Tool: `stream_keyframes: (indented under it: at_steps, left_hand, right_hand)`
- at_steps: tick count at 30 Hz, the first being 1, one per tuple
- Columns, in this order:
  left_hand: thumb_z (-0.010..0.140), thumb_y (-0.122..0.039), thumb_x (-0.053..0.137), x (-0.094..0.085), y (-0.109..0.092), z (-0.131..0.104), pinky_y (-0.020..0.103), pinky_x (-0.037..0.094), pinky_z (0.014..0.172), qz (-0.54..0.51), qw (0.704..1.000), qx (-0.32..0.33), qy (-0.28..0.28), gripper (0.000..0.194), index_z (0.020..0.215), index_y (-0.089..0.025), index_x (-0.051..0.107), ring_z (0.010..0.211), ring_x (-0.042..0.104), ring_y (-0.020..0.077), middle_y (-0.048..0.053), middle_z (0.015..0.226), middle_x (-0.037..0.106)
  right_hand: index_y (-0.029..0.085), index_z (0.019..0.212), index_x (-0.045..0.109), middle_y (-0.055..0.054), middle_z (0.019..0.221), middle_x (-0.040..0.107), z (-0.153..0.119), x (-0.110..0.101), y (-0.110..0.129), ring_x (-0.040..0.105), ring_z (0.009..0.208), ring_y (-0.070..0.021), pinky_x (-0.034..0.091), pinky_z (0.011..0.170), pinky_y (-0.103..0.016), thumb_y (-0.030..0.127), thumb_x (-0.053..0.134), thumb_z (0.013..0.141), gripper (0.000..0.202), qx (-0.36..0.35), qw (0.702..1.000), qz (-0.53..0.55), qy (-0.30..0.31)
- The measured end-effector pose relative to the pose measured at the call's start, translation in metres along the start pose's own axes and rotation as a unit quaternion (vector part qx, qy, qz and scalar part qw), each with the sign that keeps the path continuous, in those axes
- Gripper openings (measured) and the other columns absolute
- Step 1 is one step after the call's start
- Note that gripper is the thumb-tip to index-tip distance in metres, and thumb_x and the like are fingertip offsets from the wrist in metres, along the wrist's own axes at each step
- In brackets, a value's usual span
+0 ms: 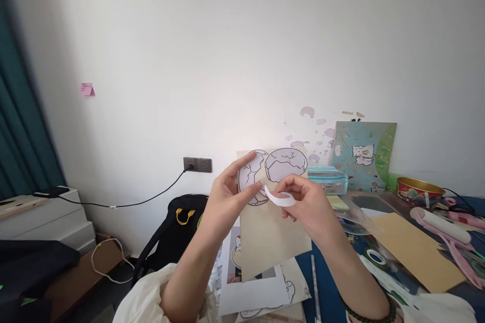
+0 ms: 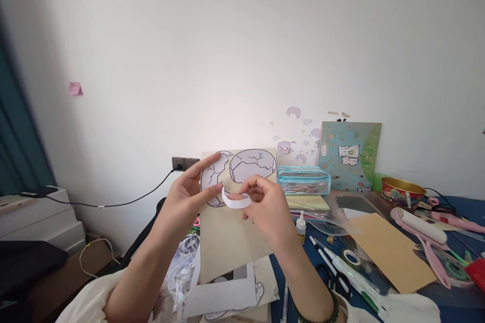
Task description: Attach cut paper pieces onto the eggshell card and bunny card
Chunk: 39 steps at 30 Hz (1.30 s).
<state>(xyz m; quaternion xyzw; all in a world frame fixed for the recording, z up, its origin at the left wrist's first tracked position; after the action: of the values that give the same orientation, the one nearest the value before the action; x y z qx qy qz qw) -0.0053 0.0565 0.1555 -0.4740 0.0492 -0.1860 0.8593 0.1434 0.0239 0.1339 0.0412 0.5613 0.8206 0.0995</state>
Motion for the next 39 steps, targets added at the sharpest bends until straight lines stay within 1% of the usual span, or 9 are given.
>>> stream_keyframes:
  at_steps: [3, 6, 17, 21, 25, 28, 31, 34, 39]
  left_hand:
    - [0.074, -0.023, 0.071, -0.0019, -0.0002, 0.0007, 0.042, 0.049, 0.098, 0.000, 1.000, -0.003, 0.007, 0.047, 0.120, -0.026, 0.061, 0.124, 0.051, 0.0292, 0.005, 0.135, 0.056]
    - [0.075, -0.023, 0.071, -0.0029, -0.0011, 0.0003, 0.043, 0.053, 0.093, -0.005, 1.000, -0.013, 0.010, 0.048, 0.121, -0.026, 0.060, 0.121, 0.053, 0.0307, 0.005, 0.135, 0.055]
    - [0.078, -0.021, 0.068, 0.0025, -0.0057, -0.0046, 0.032, 0.055, 0.089, 0.019, 1.000, 0.003, 0.008, 0.042, 0.119, -0.024, 0.061, 0.121, 0.054, 0.0243, 0.002, 0.132, 0.058]
    - [0.078, -0.022, 0.069, 0.0021, -0.0058, -0.0049, 0.033, 0.054, 0.090, 0.036, 0.999, 0.018, -0.011, 0.039, 0.116, -0.025, 0.063, 0.121, 0.054, 0.0245, 0.003, 0.131, 0.059]
    - [0.076, -0.028, 0.071, -0.0007, -0.0056, -0.0035, 0.040, 0.051, 0.095, 0.059, 0.997, 0.038, -0.036, 0.036, 0.111, -0.024, 0.065, 0.119, 0.056, 0.0270, 0.005, 0.127, 0.063]
    - [0.072, -0.030, 0.074, -0.0016, -0.0049, -0.0029, 0.042, 0.053, 0.090, 0.067, 0.996, 0.033, -0.050, 0.033, 0.104, -0.023, 0.068, 0.112, 0.060, 0.0285, 0.006, 0.121, 0.066]
    - [0.070, -0.029, 0.076, -0.0008, -0.0056, -0.0041, 0.041, 0.054, 0.086, 0.069, 0.994, 0.032, -0.078, 0.030, 0.099, -0.023, 0.069, 0.105, 0.064, 0.0275, 0.006, 0.112, 0.070]
    - [0.070, -0.027, 0.076, 0.0008, -0.0072, -0.0061, 0.038, 0.055, 0.086, 0.072, 0.991, 0.042, -0.108, 0.025, 0.095, -0.023, 0.070, 0.103, 0.064, 0.0257, 0.005, 0.106, 0.072]
    - [0.071, -0.028, 0.075, 0.0020, -0.0073, -0.0067, 0.037, 0.054, 0.086, 0.076, 0.989, 0.043, -0.117, 0.022, 0.093, -0.023, 0.071, 0.100, 0.065, 0.0242, 0.003, 0.101, 0.073]
  right_hand:
    - [0.019, 0.065, 0.056, 0.006, 0.060, 0.055, -0.0011, -0.0005, 0.0016, 0.046, 0.044, -0.0059, 0.032, 0.043, -0.020, 0.033, 0.078, 0.064, 0.026, 0.001, 1.000, -0.008, 0.004]
    - [0.019, 0.065, 0.056, 0.006, 0.060, 0.055, -0.0014, -0.0012, 0.0012, 0.047, 0.045, -0.0062, 0.033, 0.043, -0.021, 0.030, 0.078, 0.063, 0.024, 0.000, 1.000, -0.010, 0.005]
    - [0.019, 0.066, 0.055, 0.006, 0.060, 0.054, 0.0000, -0.0011, 0.0020, 0.045, 0.042, -0.0058, 0.033, 0.043, -0.021, 0.038, 0.078, 0.063, 0.030, 0.000, 1.000, 0.008, 0.002]
    - [0.019, 0.065, 0.055, 0.006, 0.060, 0.054, -0.0007, -0.0008, 0.0029, 0.045, 0.042, -0.0067, 0.032, 0.042, -0.022, 0.036, 0.079, 0.063, 0.029, -0.007, 1.000, 0.010, -0.001]
    - [0.019, 0.067, 0.055, 0.003, 0.063, 0.059, -0.0017, -0.0015, 0.0022, 0.046, 0.042, -0.0072, 0.032, 0.043, -0.022, 0.038, 0.077, 0.065, 0.029, -0.001, 1.000, 0.008, -0.010]
    - [0.019, 0.067, 0.054, 0.001, 0.066, 0.061, -0.0021, -0.0011, 0.0027, 0.046, 0.042, -0.0073, 0.033, 0.043, -0.023, 0.042, 0.076, 0.066, 0.032, 0.002, 1.000, 0.009, -0.015]
    - [0.019, 0.066, 0.053, 0.001, 0.065, 0.062, -0.0032, 0.0013, 0.0048, 0.046, 0.042, -0.0073, 0.033, 0.043, -0.023, 0.044, 0.076, 0.065, 0.034, 0.008, 1.000, 0.008, -0.010]
    - [0.019, 0.066, 0.054, 0.003, 0.062, 0.058, -0.0046, 0.0036, 0.0063, 0.047, 0.043, -0.0075, 0.034, 0.044, -0.022, 0.039, 0.078, 0.064, 0.031, 0.009, 1.000, 0.009, -0.006]
    - [0.020, 0.065, 0.054, 0.005, 0.060, 0.055, -0.0041, 0.0040, 0.0020, 0.047, 0.042, -0.0076, 0.036, 0.044, -0.023, 0.035, 0.079, 0.063, 0.030, -0.005, 1.000, 0.024, -0.011]
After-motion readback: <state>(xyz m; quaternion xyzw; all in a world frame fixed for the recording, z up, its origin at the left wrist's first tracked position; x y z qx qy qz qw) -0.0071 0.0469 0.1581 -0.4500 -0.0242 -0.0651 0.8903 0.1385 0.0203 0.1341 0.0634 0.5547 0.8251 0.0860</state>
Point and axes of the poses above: each hand's wrist, its own z-axis towards the middle knuckle, its own x-axis out of the palm, y = z × x, the point moved 3 cm from there along z, towards the middle knuckle
